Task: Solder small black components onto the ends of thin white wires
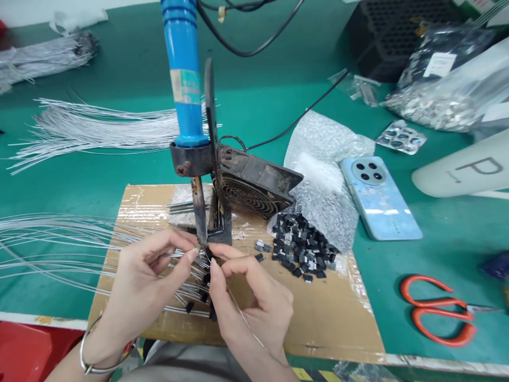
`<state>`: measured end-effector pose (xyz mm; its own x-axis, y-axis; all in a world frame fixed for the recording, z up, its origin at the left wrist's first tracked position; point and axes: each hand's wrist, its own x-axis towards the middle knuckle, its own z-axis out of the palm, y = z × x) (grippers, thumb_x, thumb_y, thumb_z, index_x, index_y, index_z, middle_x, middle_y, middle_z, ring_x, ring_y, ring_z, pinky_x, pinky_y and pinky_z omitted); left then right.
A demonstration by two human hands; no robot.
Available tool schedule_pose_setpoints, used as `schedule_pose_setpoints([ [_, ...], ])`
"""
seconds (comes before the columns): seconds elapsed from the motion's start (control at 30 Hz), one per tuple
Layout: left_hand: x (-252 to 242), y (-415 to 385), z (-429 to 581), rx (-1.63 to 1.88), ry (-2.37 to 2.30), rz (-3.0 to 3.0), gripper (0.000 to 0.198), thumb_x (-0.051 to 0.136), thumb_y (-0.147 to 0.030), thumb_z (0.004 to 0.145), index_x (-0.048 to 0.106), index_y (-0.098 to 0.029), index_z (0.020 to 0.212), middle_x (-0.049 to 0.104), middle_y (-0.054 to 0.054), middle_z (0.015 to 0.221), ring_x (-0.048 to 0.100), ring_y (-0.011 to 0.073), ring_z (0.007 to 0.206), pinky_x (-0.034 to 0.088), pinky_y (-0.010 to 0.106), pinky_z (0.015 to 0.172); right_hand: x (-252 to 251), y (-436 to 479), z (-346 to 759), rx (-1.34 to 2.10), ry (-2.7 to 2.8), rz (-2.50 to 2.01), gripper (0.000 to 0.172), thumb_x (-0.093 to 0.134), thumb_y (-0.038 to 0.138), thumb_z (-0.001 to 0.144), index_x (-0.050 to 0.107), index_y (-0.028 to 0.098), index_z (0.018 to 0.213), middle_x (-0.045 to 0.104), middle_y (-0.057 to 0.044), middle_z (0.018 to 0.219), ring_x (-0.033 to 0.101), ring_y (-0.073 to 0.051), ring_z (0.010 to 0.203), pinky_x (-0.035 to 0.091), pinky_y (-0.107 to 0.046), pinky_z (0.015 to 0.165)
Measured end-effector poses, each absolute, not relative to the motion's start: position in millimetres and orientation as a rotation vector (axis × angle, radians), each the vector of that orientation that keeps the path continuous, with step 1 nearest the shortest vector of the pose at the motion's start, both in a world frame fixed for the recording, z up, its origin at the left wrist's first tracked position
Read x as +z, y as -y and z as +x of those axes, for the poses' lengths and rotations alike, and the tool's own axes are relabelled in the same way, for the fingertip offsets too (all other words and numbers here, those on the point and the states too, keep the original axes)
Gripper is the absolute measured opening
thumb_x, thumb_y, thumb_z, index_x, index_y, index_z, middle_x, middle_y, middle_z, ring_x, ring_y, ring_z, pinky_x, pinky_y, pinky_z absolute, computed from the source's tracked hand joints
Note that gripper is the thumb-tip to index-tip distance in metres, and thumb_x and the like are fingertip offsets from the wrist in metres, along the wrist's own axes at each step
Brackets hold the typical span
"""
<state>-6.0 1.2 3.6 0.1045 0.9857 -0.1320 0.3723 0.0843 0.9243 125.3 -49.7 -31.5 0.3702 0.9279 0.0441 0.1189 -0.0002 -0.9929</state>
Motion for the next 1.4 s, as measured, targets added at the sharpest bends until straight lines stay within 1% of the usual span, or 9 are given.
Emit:
schedule_pose_setpoints([
  [0.17, 4.4, -1.1, -6.9, 0.820, -1.412, 1.447, 0.012, 0.061, -0.012, 0.082, 0.067, -0.016, 0.072, 0.073, 0.005, 0.078, 0.063, 0.0146, 0.068, 0.044, 0.023, 0.054, -32.4, 50.0, 125.4, 0.833, 1.032, -1.420, 0.013, 0.072, 0.019, 0.086, 0.066, 0.024, 0.076, 0.080, -0.004, 0.101, 0.076, -0.018, 0.092, 0.059, -0.025, 0.078],
  [0.3, 4.8, -0.8, -6.7, 0.827, -1.410, 1.457, 0.013, 0.061, -0.012, 0.083, 0.067, -0.015, 0.072, 0.073, 0.004, 0.076, 0.062, 0.0138, 0.065, 0.043, 0.023, 0.053, -32.3, 50.5, 125.0, 0.820, 1.023, -1.432, 0.014, 0.072, 0.020, 0.086, 0.065, 0.025, 0.075, 0.080, -0.002, 0.100, 0.076, -0.018, 0.090, 0.058, -0.026, 0.079],
  [0.4, 4.6, -0.2, -6.3, 0.823, -1.415, 1.465, 0.013, 0.062, -0.012, 0.083, 0.067, -0.015, 0.071, 0.070, 0.003, 0.073, 0.063, 0.0143, 0.067, 0.044, 0.023, 0.054, -31.0, 50.4, 125.1, 0.850, 1.025, -1.463, 0.016, 0.070, 0.021, 0.087, 0.064, 0.027, 0.074, 0.080, 0.000, 0.101, 0.076, -0.019, 0.092, 0.058, -0.027, 0.079],
  [0.5, 3.8, -0.2, -6.5, 0.804, -1.418, 1.461, 0.013, 0.061, -0.012, 0.083, 0.067, -0.016, 0.072, 0.071, 0.003, 0.075, 0.063, 0.0143, 0.067, 0.044, 0.023, 0.054, -31.1, 50.0, 125.5, 0.847, 1.023, -1.448, 0.015, 0.071, 0.020, 0.087, 0.065, 0.027, 0.075, 0.079, 0.000, 0.100, 0.076, -0.017, 0.094, 0.057, -0.025, 0.081],
  [0.6, 3.9, -0.9, -6.9, 0.803, -1.411, 1.448, 0.013, 0.061, -0.012, 0.083, 0.067, -0.016, 0.072, 0.073, 0.004, 0.078, 0.063, 0.0144, 0.068, 0.045, 0.024, 0.056, -31.8, 49.6, 125.5, 0.837, 1.016, -1.430, 0.014, 0.073, 0.019, 0.085, 0.066, 0.025, 0.075, 0.080, -0.001, 0.100, 0.076, -0.016, 0.094, 0.057, -0.024, 0.083],
  [0.73, 5.2, -0.7, -6.7, 0.805, -1.418, 1.440, 0.013, 0.062, -0.012, 0.083, 0.067, -0.016, 0.072, 0.073, 0.004, 0.077, 0.064, 0.0148, 0.069, 0.045, 0.024, 0.056, -31.4, 49.2, 125.5, 0.843, 1.011, -1.441, 0.013, 0.073, 0.020, 0.085, 0.066, 0.023, 0.075, 0.080, -0.006, 0.099, 0.076, -0.020, 0.093, 0.059, -0.029, 0.081],
  [0.9, 3.8, 0.7, -6.9, 0.820, -1.420, 1.456, 0.013, 0.062, -0.012, 0.083, 0.066, -0.017, 0.072, 0.073, 0.004, 0.078, 0.063, 0.0141, 0.068, 0.045, 0.023, 0.056, -31.3, 49.0, 125.9, 0.853, 1.021, -1.437, 0.013, 0.072, 0.020, 0.086, 0.066, 0.025, 0.076, 0.080, -0.004, 0.099, 0.076, -0.022, 0.094, 0.059, -0.031, 0.081],
  [1.2, 4.1, -0.6, -8.1, 0.799, -1.408, 1.514, 0.014, 0.061, -0.013, 0.085, 0.067, -0.017, 0.072, 0.073, 0.005, 0.077, 0.066, 0.0169, 0.070, 0.047, 0.025, 0.056, -31.9, 48.7, 125.5, 0.830, 1.037, -1.393, 0.013, 0.073, 0.017, 0.085, 0.067, 0.021, 0.075, 0.080, -0.006, 0.098, 0.076, -0.019, 0.092, 0.059, -0.026, 0.081],
  [1.4, 4.0, 0.2, -9.1, 0.804, -1.413, 1.533, 0.014, 0.061, -0.013, 0.084, 0.067, -0.017, 0.072, 0.073, 0.005, 0.077, 0.064, 0.0158, 0.066, 0.043, 0.024, 0.052, -31.8, 49.4, 124.7, 0.837, 1.014, -1.427, 0.011, 0.074, 0.019, 0.084, 0.068, 0.023, 0.076, 0.080, -0.004, 0.098, 0.076, -0.021, 0.094, 0.060, -0.028, 0.083],
])
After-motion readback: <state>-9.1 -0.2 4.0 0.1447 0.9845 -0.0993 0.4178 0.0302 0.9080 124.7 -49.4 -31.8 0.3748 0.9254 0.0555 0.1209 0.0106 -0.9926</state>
